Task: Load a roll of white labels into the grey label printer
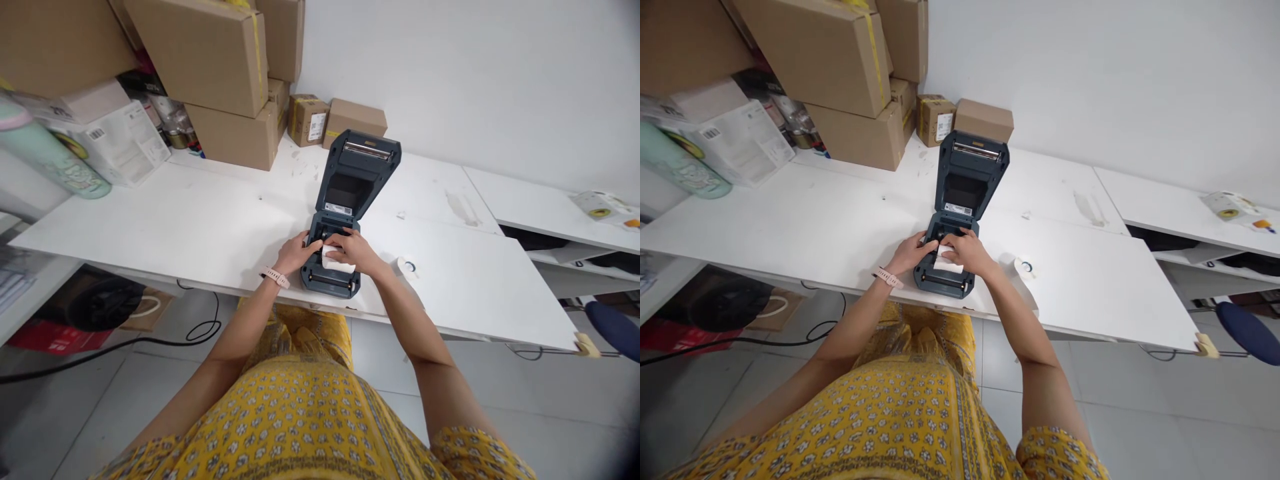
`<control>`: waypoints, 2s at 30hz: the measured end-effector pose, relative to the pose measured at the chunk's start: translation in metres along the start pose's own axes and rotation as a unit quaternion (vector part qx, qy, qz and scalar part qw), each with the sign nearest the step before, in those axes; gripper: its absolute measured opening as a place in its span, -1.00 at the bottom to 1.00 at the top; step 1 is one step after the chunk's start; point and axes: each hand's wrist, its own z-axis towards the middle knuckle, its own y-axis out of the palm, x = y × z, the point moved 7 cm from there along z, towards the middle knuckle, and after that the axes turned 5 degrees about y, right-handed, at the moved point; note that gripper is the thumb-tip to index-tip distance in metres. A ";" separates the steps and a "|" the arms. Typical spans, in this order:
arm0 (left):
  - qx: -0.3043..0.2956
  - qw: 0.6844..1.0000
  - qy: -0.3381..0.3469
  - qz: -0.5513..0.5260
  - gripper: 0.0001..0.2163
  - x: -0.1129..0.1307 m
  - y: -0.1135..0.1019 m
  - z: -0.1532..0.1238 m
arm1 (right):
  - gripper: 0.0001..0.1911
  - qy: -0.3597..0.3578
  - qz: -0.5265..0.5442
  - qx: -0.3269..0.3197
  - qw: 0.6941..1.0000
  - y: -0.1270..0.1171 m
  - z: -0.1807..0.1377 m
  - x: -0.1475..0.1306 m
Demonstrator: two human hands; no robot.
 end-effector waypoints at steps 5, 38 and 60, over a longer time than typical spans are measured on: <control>0.001 1.000 -0.002 0.000 -0.43 -0.002 0.001 0.000 | -0.76 0.000 0.010 -0.022 1.000 -0.002 0.001 0.005; 0.020 0.933 0.359 0.015 -0.34 0.067 0.008 -0.072 | -0.60 -0.009 0.208 0.408 0.889 -0.161 -0.019 0.039; 0.138 0.897 0.417 0.060 -0.82 0.070 0.024 -0.113 | -0.50 0.021 0.192 0.402 0.895 -0.125 -0.067 -0.017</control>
